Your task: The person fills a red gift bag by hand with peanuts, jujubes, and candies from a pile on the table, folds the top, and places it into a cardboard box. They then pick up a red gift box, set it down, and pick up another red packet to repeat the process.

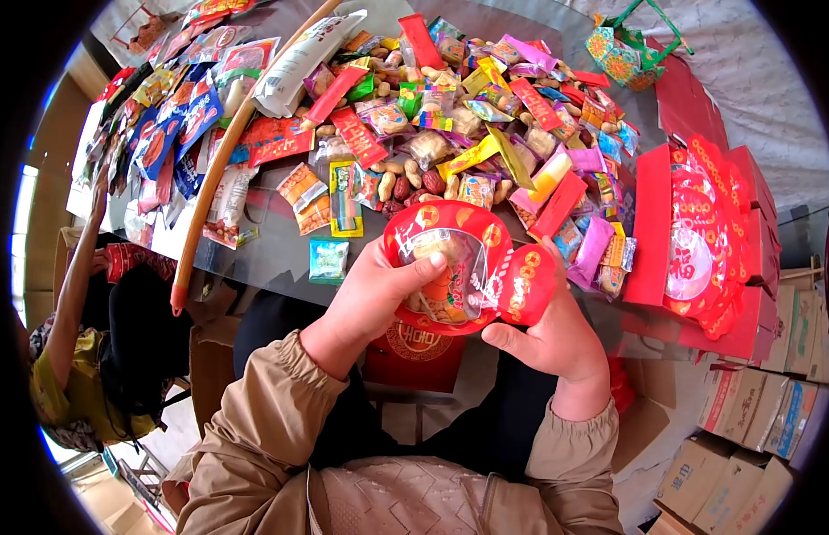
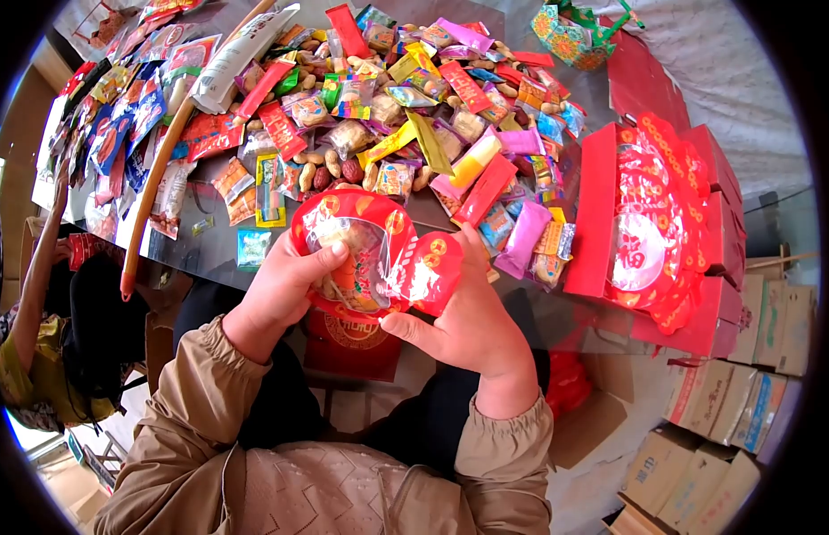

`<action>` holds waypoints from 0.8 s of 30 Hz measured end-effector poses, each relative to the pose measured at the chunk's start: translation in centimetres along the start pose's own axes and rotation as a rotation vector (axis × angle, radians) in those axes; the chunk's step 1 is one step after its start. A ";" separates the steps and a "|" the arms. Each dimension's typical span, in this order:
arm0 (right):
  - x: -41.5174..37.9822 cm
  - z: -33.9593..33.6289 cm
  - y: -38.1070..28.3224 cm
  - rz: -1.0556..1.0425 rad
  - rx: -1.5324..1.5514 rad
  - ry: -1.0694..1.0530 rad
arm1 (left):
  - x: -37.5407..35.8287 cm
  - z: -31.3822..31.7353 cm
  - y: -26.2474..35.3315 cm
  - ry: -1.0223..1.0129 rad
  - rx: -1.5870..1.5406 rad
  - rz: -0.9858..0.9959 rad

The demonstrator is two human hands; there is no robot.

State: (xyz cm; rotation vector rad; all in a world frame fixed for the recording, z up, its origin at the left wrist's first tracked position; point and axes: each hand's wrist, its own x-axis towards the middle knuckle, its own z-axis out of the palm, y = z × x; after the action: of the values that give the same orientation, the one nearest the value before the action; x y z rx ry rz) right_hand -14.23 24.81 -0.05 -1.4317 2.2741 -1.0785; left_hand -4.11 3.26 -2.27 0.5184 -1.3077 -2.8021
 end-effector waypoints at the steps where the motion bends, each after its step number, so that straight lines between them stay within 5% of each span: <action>1: 0.1 0.0 -0.1 -0.001 -0.003 -0.005 | 0.0 0.0 0.0 -0.003 0.000 0.001; 12: -0.2 0.4 -0.1 0.098 -0.055 -0.028 | 0.2 -0.3 -0.4 0.021 0.057 0.007; 24: 0.4 0.1 -0.9 0.090 0.082 0.197 | 0.1 0.4 -0.2 0.062 0.057 0.010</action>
State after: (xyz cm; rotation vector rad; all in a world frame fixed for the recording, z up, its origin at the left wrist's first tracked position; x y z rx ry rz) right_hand -13.76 24.18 0.60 -1.2284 2.3699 -1.3198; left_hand -4.27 3.61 -2.20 0.5936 -1.3781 -2.7239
